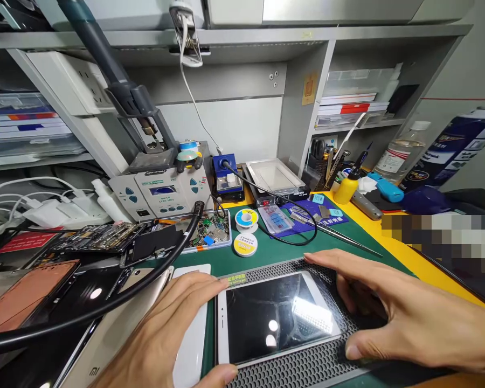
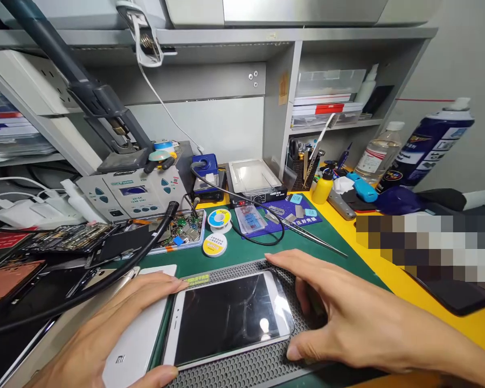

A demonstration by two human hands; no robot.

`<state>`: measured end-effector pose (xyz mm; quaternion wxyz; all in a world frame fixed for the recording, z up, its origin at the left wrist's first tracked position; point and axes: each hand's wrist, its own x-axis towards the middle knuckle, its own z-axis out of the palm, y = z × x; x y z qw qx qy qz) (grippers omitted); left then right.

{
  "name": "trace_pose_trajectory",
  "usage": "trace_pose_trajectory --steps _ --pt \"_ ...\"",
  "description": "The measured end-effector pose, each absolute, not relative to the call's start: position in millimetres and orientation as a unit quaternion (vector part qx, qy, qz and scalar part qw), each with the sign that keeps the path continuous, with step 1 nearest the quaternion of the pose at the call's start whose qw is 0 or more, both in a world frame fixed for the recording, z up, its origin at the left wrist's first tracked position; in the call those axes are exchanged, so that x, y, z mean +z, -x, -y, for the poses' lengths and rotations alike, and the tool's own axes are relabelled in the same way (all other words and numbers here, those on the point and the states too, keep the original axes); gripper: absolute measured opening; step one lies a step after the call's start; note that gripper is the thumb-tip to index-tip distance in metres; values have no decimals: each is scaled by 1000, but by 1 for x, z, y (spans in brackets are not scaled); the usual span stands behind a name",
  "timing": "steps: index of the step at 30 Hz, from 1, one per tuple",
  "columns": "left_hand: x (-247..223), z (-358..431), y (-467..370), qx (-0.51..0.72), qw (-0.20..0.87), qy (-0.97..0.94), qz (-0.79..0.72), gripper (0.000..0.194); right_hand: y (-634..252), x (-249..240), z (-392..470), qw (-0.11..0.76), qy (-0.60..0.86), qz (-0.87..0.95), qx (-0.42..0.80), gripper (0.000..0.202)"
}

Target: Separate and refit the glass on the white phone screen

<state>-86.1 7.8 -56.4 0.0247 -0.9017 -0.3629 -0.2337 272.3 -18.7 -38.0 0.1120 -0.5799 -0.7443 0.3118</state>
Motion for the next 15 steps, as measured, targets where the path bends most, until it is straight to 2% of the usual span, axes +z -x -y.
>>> trace_pose_trajectory --steps 7,12,15 --pt "-72 -5 103 -162 131 903 377 80 -275 -47 15 97 574 767 270 88" --pt "-79 2 107 -136 138 903 384 81 -276 -52 17 96 568 776 257 85" --pt "-77 1 105 -159 131 906 370 80 -276 -54 18 129 560 781 244 85"
